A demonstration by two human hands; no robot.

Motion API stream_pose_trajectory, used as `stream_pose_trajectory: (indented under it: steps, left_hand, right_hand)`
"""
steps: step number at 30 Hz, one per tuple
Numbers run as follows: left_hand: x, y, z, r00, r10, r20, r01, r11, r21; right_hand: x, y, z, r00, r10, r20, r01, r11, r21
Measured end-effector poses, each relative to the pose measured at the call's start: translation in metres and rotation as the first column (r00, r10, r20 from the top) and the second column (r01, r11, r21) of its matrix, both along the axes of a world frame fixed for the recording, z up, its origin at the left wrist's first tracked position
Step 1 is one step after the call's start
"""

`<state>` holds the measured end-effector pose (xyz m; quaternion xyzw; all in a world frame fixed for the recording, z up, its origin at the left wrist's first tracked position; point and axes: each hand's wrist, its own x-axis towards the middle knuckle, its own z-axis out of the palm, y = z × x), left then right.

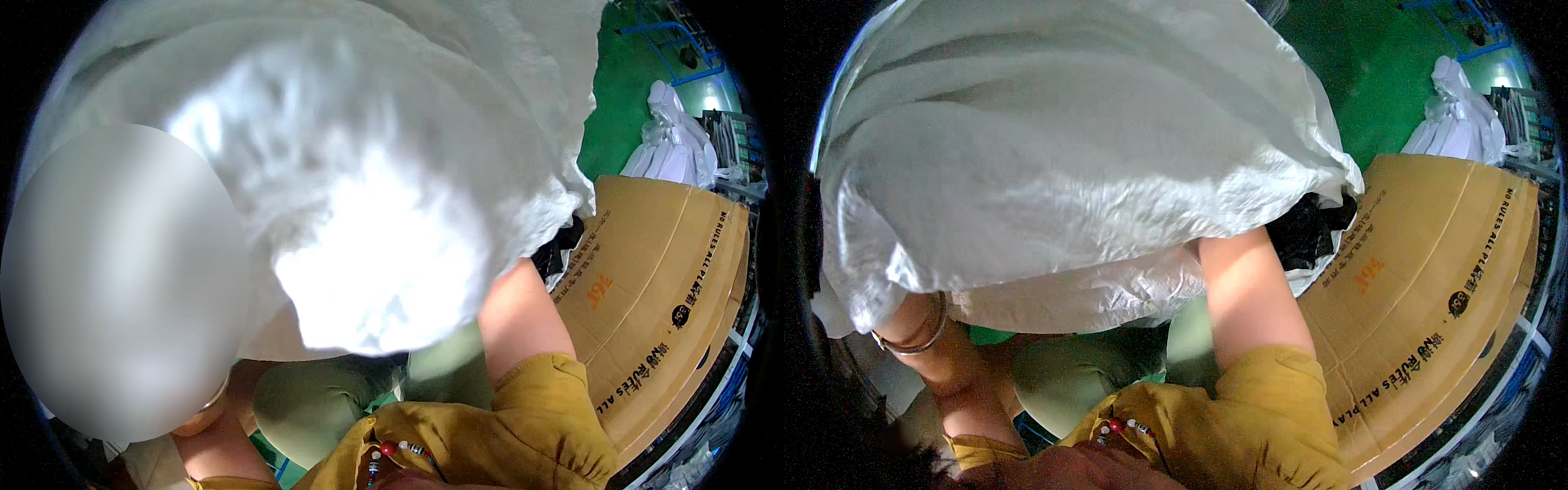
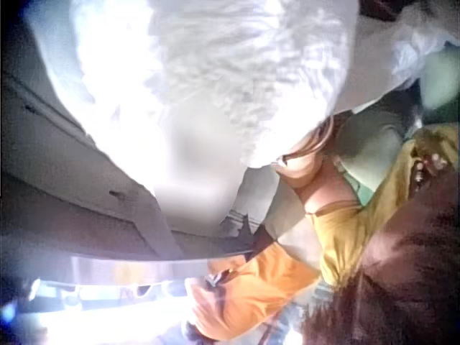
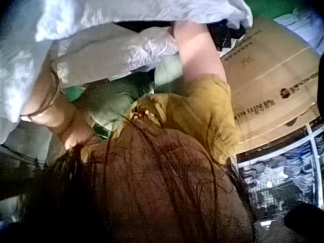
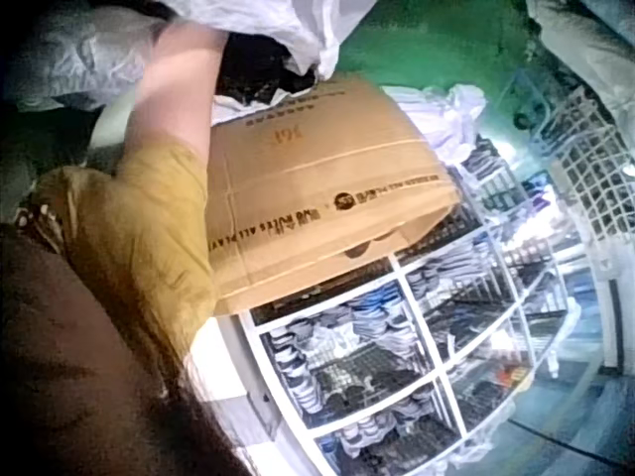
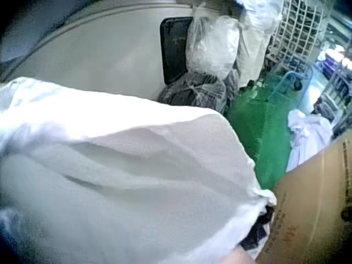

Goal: The person applies round stickers to the tongue of light-colored sneakers moving along a conveyor belt. They peel each sticker from a stack, place it on a shoe, and smooth it down. The person also briefly retrieves black clog-style shoes from a white sack and places them on the belt.

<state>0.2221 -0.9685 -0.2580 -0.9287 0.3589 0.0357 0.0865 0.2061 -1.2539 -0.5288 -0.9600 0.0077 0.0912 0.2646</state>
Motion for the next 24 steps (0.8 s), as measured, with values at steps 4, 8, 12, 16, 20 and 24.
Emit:
stream_pose_trajectory:
  steps: [4,8,12,16,20,24]
  left_hand:
    - [-0.004,-0.002,-0.002,1.000,0.010,0.016,-0.010,1.000,0.006]
    - [-0.015,0.004,0.003,0.999,0.027,0.028,-0.028,1.000,0.015]
    - [-0.021,0.001,0.011,0.999,0.025,0.034,-0.026,0.999,0.024]
    - [-0.024,-0.001,0.015,0.999,0.037,0.037,-0.039,0.998,0.055]
    - [-0.019,0.003,0.003,1.000,0.002,0.024,-0.002,1.000,0.026]
    - [-0.027,0.002,0.018,0.999,0.038,0.034,-0.041,0.995,0.086]
  right_hand:
    - [-0.010,0.001,0.001,1.000,-0.015,0.006,0.014,0.999,0.038]
    - [-0.016,0.009,0.004,1.000,0.001,0.030,-0.003,0.997,0.072]
    - [0.005,0.030,0.010,0.973,0.039,0.230,-0.064,0.993,0.103]
    - [0.026,0.067,-0.018,0.986,0.147,0.081,-0.147,0.989,-0.012]
    - [0.006,0.050,-0.027,0.995,0.103,-0.007,-0.103,0.992,-0.067]
    - [-0.033,0.043,-0.013,0.999,0.046,0.015,-0.047,0.995,0.085]
